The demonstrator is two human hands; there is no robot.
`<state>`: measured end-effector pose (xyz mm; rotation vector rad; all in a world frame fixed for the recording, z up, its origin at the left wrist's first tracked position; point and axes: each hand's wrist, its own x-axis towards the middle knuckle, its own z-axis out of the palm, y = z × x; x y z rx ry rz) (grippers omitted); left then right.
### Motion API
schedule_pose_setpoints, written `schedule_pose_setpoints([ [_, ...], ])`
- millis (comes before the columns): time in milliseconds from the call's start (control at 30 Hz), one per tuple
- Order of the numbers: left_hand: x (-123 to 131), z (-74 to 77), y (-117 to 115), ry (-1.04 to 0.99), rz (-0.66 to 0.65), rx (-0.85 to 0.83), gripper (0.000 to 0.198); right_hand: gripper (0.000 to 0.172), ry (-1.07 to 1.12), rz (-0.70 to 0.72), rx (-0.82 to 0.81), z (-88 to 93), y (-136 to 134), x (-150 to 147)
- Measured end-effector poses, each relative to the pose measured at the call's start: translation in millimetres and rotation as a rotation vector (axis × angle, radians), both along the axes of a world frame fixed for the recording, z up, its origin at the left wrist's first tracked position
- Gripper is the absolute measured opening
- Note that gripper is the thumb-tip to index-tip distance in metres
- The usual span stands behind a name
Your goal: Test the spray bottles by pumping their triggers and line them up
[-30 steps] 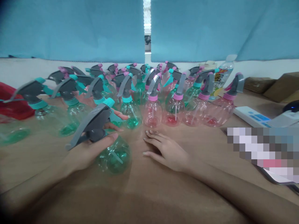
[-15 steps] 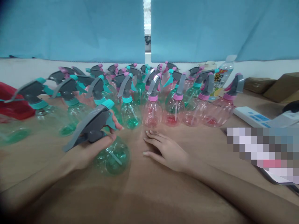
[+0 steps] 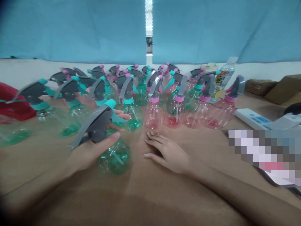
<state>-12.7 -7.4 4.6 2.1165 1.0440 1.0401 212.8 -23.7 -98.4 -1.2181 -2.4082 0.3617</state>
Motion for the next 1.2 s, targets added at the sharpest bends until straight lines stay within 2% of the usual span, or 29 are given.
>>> schedule_pose_setpoints([
  [167, -0.2, -1.3, -0.6, -0.001, 0.03, -0.027, 0.046, 0.055, 0.005, 0.008, 0.001, -1.1, 0.3, 0.1],
  [600, -2.5, -6.7, -4.6, -0.005, 0.044, -0.029, 0.051, 0.055, 0.011, 0.025, 0.032, -0.9, 1.4, -0.4],
  [933, -6.5, -4.4, -8.5, 0.013, 0.069, -0.045, 0.041, 0.052, -0.079, 0.045, 0.122, 3.0, -1.5, -2.6],
  [1200, -18.3, -2.3, -18.4, 0.174, 0.168, 0.048, 0.056, 0.047, -0.079, 0.056, 0.055, 3.3, -18.4, 14.0],
])
